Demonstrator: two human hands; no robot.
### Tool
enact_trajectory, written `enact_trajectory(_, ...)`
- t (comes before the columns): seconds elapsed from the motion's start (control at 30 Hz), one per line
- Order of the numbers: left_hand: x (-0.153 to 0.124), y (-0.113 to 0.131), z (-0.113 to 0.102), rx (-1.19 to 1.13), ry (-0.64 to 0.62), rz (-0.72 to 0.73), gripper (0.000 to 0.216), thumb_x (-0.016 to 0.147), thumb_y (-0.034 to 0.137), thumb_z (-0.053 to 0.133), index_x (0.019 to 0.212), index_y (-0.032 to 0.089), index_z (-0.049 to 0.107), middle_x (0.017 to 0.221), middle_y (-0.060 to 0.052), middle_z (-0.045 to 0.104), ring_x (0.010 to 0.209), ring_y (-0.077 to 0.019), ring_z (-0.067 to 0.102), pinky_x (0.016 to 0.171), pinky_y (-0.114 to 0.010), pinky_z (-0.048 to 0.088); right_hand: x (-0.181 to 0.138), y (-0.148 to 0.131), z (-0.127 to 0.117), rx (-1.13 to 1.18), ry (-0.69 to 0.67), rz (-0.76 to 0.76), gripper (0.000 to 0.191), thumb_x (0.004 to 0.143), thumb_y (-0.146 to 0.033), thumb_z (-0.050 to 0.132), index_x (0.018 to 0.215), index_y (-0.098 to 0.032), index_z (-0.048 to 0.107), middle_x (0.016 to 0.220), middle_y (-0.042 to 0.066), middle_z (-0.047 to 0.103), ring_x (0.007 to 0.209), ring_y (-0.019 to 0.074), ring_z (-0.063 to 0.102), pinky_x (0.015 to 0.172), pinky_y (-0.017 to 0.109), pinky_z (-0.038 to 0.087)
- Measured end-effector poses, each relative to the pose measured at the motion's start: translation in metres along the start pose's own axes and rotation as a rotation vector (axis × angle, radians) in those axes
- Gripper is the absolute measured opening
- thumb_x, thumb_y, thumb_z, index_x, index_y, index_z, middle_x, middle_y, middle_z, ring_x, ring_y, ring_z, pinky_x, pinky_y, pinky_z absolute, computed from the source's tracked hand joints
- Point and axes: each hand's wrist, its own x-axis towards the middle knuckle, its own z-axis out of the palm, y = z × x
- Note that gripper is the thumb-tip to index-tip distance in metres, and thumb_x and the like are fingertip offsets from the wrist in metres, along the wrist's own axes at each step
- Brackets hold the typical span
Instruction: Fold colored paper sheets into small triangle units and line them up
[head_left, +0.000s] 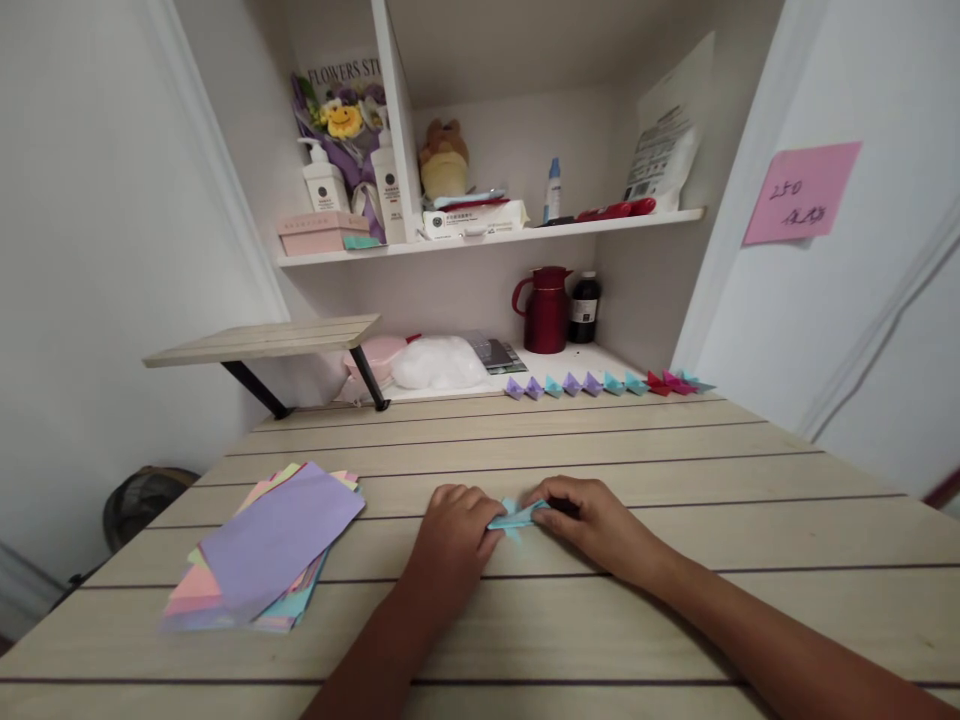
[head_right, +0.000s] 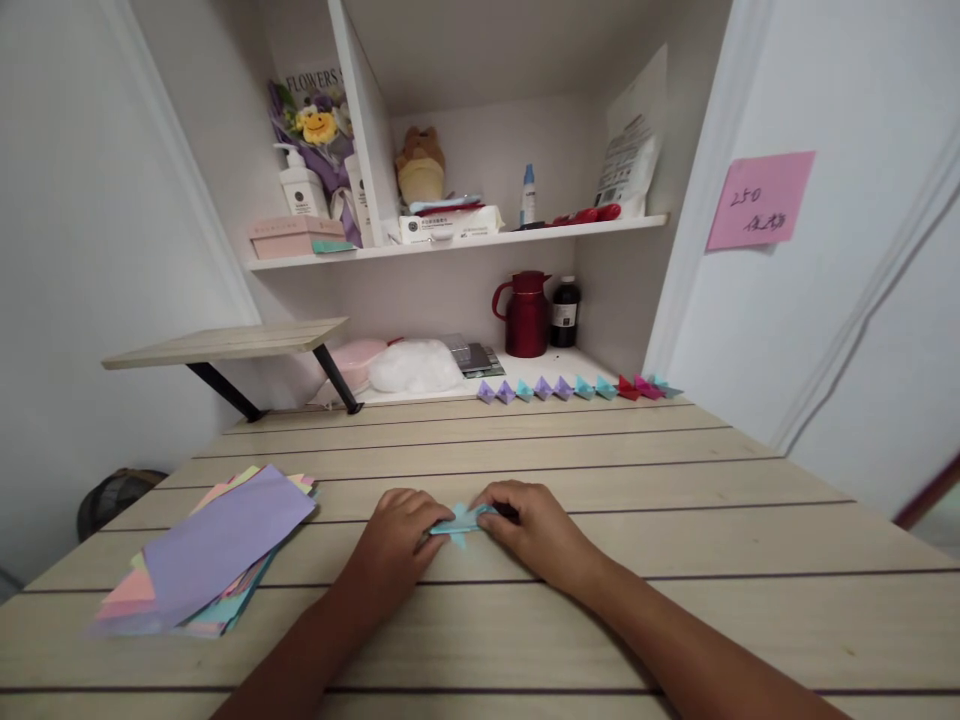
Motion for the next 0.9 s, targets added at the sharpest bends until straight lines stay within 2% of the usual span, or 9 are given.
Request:
enact_trajectory(0.13, 0.004, 0.001, 0.002, 0.052, 0.026, 0.035, 0.012, 0.086, 0.018, 0.056, 0.094, 0.024, 0.063, 0.091, -0.002, 0.065, 0.090, -0.0193, 0.057, 0.092, -0.039, 0.035, 0.000, -0.002, 0.001, -0.002, 0.007, -0.020, 0.013, 0.084, -0.022, 0.056, 0.086, -0.021, 0.069, 0.085, 0.001, 0.072, 0.082, 0.0185, 0.063, 0.077, 0.030, 0.048)
enact_trajectory(0.23, 0.008, 0.000, 0.004, 0.173, 0.039, 0.063, 0.016, 0.085, 0.010, 0.051, 0.084, 0.021, 0.062, 0.083, -0.002, 0.063, 0.084, -0.0186, 0.056, 0.094, -0.040, 0.035, 0.000, -0.003, 0.002, 0.005, 0.008, -0.028, 0.013, 0.085, -0.023, 0.056, 0.085, -0.021, 0.069, 0.083, 0.001, 0.071, 0.080, 0.0180, 0.063, 0.076, 0.029, 0.047)
enact_trajectory(0.3, 0.009, -0.001, 0.006, 0.249, 0.061, 0.091, 0.020, 0.086, 0.006, 0.046, 0.081, 0.020, 0.060, 0.079, -0.001, 0.060, 0.079, -0.0174, 0.055, 0.095, -0.041, 0.035, 0.001, -0.002, 0.003, 0.014, 0.026, -0.035, 0.011, 0.084, -0.025, 0.059, 0.090, -0.021, 0.068, 0.086, 0.002, 0.070, 0.082, 0.0181, 0.063, 0.075, 0.029, 0.047)
enact_trajectory(0.37, 0.010, -0.001, 0.008, 0.292, 0.096, 0.140, 0.020, 0.087, 0.006, 0.045, 0.080, 0.020, 0.058, 0.077, 0.000, 0.058, 0.076, -0.0159, 0.054, 0.096, -0.040, 0.036, 0.002, -0.001, 0.005, -0.010, 0.062, -0.060, 0.022, 0.078, -0.025, 0.067, 0.099, -0.021, 0.065, 0.095, 0.003, 0.069, 0.088, 0.0190, 0.062, 0.078, 0.029, 0.047)
enact_trajectory(0.43, 0.009, -0.001, 0.007, 0.333, 0.157, 0.205, 0.020, 0.088, 0.008, 0.045, 0.078, 0.020, 0.057, 0.076, 0.000, 0.057, 0.073, -0.0148, 0.053, 0.097, -0.040, 0.036, 0.003, 0.000, 0.008, -0.109, 0.098, -0.113, 0.033, 0.072, -0.020, 0.071, 0.104, -0.022, 0.061, 0.102, 0.004, 0.067, 0.094, 0.0207, 0.060, 0.082, 0.032, 0.045)
enact_trajectory(0.57, 0.010, 0.002, 0.003, 0.429, 0.323, 0.331, 0.025, 0.092, 0.010, 0.041, 0.075, 0.019, 0.057, 0.072, 0.001, 0.055, 0.068, -0.0123, 0.050, 0.099, -0.039, 0.036, 0.004, 0.000, 0.011, -0.364, 0.112, -0.250, 0.037, 0.073, 0.001, 0.055, 0.100, -0.024, 0.060, 0.103, 0.004, 0.065, 0.098, 0.0211, 0.057, 0.084, 0.036, 0.038)
enact_trajectory(0.63, 0.010, 0.000, 0.001, 0.454, 0.361, 0.345, 0.026, 0.093, 0.010, 0.041, 0.075, 0.019, 0.058, 0.072, 0.001, 0.055, 0.068, -0.0117, 0.050, 0.100, -0.038, 0.035, 0.003, -0.001, 0.011, -0.423, 0.111, -0.300, 0.039, 0.071, 0.004, 0.051, 0.098, -0.023, 0.061, 0.102, 0.004, 0.066, 0.096, 0.0205, 0.056, 0.084, 0.036, 0.036)
enact_trajectory(0.73, 0.008, -0.005, 0.001, 0.443, 0.299, 0.330, 0.023, 0.092, 0.011, 0.044, 0.076, 0.019, 0.058, 0.076, 0.001, 0.057, 0.071, -0.0121, 0.051, 0.100, -0.039, 0.034, 0.001, -0.003, 0.009, -0.482, 0.068, -0.345, 0.033, 0.070, 0.003, 0.052, 0.089, -0.022, 0.062, 0.093, 0.003, 0.067, 0.091, 0.0203, 0.056, 0.084, 0.036, 0.035)
enact_trajectory(0.9, -0.001, -0.009, -0.001, 0.298, 0.039, 0.237, 0.016, 0.090, 0.015, 0.050, 0.081, 0.021, 0.061, 0.085, 0.000, 0.060, 0.080, -0.0144, 0.053, 0.092, -0.037, 0.037, -0.003, -0.001, 0.005, -0.467, -0.059, -0.332, 0.028, 0.074, -0.001, 0.053, 0.086, -0.023, 0.064, 0.088, 0.001, 0.068, 0.090, 0.0189, 0.057, 0.085, 0.035, 0.035)
